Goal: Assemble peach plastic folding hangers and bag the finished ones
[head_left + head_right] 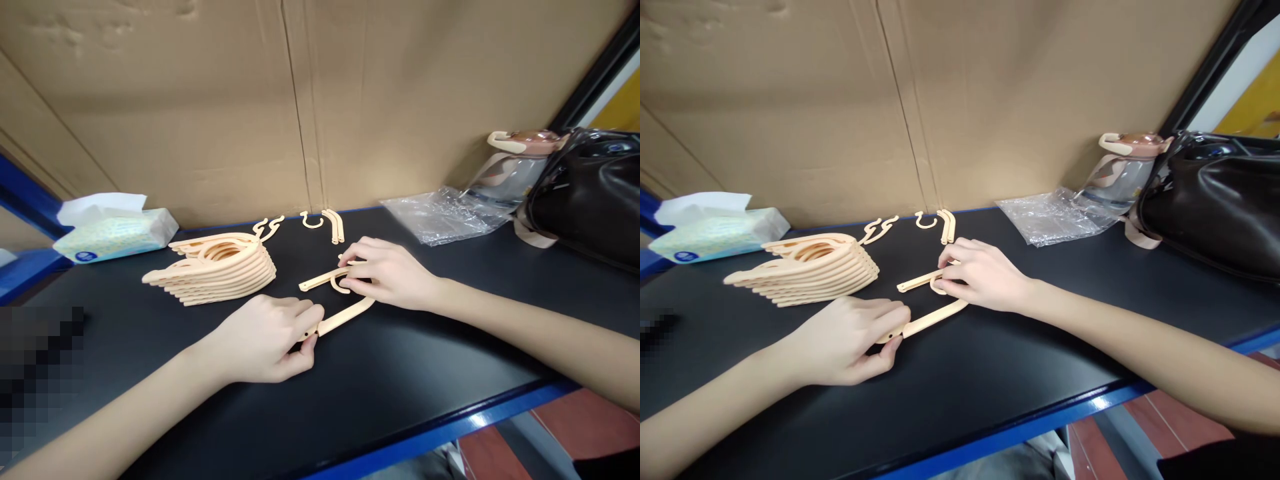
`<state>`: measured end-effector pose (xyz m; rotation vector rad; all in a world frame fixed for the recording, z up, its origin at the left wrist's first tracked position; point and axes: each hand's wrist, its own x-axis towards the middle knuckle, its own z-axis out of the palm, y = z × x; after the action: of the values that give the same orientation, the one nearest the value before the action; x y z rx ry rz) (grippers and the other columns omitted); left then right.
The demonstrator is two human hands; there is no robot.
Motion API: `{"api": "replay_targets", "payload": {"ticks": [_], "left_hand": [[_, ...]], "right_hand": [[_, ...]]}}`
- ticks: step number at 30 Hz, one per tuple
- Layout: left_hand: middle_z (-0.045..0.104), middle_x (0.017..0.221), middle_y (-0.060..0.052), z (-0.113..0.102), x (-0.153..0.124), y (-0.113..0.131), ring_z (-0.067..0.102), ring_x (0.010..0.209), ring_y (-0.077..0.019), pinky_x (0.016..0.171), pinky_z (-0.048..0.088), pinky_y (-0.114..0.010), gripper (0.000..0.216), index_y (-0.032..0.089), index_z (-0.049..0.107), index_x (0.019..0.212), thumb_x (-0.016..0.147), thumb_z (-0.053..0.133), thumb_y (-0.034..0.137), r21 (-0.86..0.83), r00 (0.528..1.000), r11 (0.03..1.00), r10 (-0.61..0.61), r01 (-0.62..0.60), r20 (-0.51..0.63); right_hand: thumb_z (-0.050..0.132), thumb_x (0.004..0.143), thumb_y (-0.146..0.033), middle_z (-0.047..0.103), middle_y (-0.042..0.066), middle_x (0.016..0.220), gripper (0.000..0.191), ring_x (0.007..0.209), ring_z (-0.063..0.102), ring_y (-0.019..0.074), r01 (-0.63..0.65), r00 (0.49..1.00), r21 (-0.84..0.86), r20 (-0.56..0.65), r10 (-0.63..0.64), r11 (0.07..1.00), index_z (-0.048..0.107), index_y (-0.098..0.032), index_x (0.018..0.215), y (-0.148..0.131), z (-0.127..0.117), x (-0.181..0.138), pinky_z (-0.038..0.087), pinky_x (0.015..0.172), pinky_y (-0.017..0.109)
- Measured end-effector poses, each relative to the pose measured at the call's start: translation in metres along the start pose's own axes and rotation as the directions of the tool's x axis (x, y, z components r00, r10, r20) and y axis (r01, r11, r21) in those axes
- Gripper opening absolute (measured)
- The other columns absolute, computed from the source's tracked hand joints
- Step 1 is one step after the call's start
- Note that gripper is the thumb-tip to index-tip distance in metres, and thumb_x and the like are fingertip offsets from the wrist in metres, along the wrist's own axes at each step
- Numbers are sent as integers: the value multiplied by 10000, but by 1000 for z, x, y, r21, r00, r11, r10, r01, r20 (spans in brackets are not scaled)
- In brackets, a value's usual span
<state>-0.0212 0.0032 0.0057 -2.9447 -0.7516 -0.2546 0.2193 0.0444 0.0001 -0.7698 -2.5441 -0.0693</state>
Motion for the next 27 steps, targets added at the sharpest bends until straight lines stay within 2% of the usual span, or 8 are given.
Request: {"api": "replay_targets", "payload": {"ticks": [5, 8, 12, 14, 17, 21, 24, 27], "left_hand": [[469, 623, 23, -1, 1, 1, 439, 557, -131, 489, 298, -251, 126, 193, 427, 693, 802, 404, 134, 0, 1000, 1000, 9, -9, -23], [474, 646, 1, -3, 4, 3, 444, 628, -156, 518, 323, -261, 139, 185, 465, 692, 812, 416, 132, -2, 999, 1000, 12, -12, -34], [552, 776, -48, -7, 6, 5, 492, 758, -186, 650, 420, -292, 186, 164, 565, 790, 860, 398, 122, -41, 999, 999, 10, -12, -47], [593, 932, -82, -7, 6, 4, 521, 904, -213, 785, 448, -335, 210, 157, 598, 885, 882, 393, 117, -43, 997, 999, 22, -26, -72], [565, 1163, -119, -3, 5, 1, 477, 1127, -265, 917, 435, -409, 252, 160, 606, 1007, 905, 385, 100, 11, 995, 1000, 5, -4, -101], [485, 1307, -123, 5, 3, -7, 497, 1128, -255, 894, 475, -408, 327, 186, 612, 1042, 889, 374, 23, 57, 993, 995, -81, 86, -82], [466, 1338, -119, 9, 1, -11, 533, 1090, -242, 858, 505, -398, 393, 210, 597, 1115, 884, 358, 1, 55, 989, 990, -127, 131, -71], [433, 1391, -128, 8, 0, -11, 532, 1134, -246, 884, 506, -402, 392, 201, 601, 1120, 898, 337, 14, 18, 986, 989, -141, 144, -89]], "right_hand": [[490, 958, -359, 619, 71, 1160, 257, 1110, 513, 216, -17, 997, 27, 79, 14, 1000, 687, -202, 1008, 4, 4, 0, 349, 968, 383], [477, 963, -378, 614, 69, 1170, 277, 1119, 504, 210, -16, 996, 38, 92, 13, 999, 656, -199, 1077, 3, 5, 0, 317, 1003, 392], [483, 963, -359, 607, 59, 1139, 254, 1082, 500, 208, -40, 997, 19, 66, 39, 999, 647, -203, 1077, 2, 5, 0, 315, 994, 387], [479, 963, -355, 602, 66, 1116, 253, 1064, 498, 216, -81, 996, -14, 35, 81, 997, 652, -199, 1061, 3, 6, 0, 332, 968, 384], [458, 968, -347, 595, 80, 1067, 271, 988, 508, 225, -198, 980, -99, -18, 197, 975, 667, -193, 1044, 7, 8, 0, 361, 903, 385], [436, 975, -328, 589, 84, 1007, 298, 914, 519, 219, -322, 947, -177, -60, 316, 930, 681, -183, 1062, 14, 11, -1, 365, 861, 381], [446, 967, -307, 580, 85, 996, 294, 910, 525, 221, -351, 936, -196, -42, 350, 915, 679, -168, 1083, 17, 12, -1, 364, 851, 379], [445, 965, -297, 572, 88, 999, 299, 923, 527, 227, -352, 934, -217, -16, 357, 911, 672, -160, 1101, 17, 11, -2, 362, 841, 376]]}}
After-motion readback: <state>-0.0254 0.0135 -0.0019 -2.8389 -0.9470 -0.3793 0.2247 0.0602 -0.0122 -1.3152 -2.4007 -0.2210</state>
